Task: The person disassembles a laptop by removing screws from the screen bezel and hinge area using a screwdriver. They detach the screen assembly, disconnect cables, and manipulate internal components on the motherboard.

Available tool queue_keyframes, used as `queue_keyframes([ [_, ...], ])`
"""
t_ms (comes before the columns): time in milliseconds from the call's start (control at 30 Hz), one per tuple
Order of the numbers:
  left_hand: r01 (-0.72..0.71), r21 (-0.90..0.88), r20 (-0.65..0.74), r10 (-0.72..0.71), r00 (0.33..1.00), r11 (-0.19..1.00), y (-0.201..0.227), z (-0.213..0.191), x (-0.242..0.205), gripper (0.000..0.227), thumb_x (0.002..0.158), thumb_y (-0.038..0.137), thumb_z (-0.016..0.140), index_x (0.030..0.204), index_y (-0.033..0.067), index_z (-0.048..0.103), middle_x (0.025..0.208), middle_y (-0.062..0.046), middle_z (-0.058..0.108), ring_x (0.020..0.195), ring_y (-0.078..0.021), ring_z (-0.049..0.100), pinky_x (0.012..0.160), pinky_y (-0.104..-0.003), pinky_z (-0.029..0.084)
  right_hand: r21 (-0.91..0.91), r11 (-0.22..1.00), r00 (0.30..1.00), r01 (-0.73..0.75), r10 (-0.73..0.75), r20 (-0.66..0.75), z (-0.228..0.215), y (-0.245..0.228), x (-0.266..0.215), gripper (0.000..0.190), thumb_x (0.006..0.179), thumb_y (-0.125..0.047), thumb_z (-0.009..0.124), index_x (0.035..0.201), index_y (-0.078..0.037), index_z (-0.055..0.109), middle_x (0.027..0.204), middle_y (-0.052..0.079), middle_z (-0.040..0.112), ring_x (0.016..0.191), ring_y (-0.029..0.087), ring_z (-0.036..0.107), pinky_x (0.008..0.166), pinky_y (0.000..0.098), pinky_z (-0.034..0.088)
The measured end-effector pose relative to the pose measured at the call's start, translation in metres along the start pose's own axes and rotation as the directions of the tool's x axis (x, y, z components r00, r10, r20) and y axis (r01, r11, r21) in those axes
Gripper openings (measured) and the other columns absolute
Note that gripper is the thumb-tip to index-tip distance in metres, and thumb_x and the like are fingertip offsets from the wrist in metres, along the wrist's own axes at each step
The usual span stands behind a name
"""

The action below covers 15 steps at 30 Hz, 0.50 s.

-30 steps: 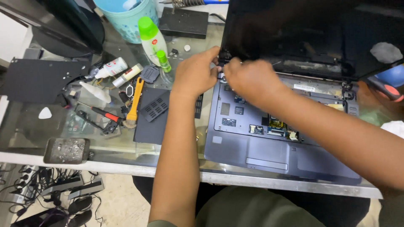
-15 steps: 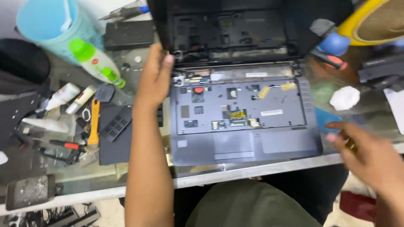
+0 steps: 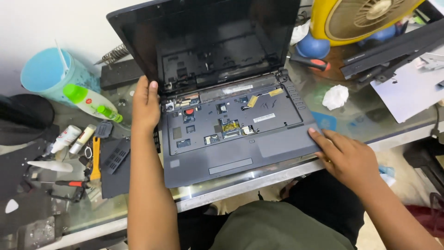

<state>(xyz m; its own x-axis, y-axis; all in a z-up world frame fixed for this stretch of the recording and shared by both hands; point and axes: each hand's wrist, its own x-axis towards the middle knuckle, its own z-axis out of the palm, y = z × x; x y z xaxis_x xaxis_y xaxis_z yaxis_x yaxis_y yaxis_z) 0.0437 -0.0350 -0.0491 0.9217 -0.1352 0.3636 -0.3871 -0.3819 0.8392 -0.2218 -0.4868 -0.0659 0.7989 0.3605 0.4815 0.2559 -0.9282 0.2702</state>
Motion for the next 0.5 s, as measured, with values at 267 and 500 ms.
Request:
queue_keyframes([
  [267,0.132,0.175,-0.001,-0.134,0.991,0.976,-0.021,-0.004,-0.002,0.043,0.109,0.032,0.044,0.134,0.0001,0.057,0.128,-0.008,0.062,0.122,-0.0220,0.056,0.105,-0.038,0.040,0.153,0.982,0.991,-0.110,0.120,-0.057,-0.043,0.004,0.010,0.037,0.102,-0.036,0.063,0.133,-0.018,0.069,0.121,0.005,0.074,0.083,0.022,0.070,0.060,0.0328,0.049],
  [500,0.255,0.350,0.158,-0.325,0.933,0.902,0.013,-0.006,-0.008,0.025,0.110,0.028,0.044,0.098,0.0081,0.053,0.092,-0.010,0.062,0.089,-0.0285,0.057,0.081,-0.041,0.041,0.190,0.963,0.982,-0.190,0.185,0.043,-0.100,0.012,0.042,0.035,0.100,-0.035,0.066,0.128,-0.015,0.070,0.118,0.003,0.077,0.100,0.020,0.073,0.068,0.0307,0.051],
])
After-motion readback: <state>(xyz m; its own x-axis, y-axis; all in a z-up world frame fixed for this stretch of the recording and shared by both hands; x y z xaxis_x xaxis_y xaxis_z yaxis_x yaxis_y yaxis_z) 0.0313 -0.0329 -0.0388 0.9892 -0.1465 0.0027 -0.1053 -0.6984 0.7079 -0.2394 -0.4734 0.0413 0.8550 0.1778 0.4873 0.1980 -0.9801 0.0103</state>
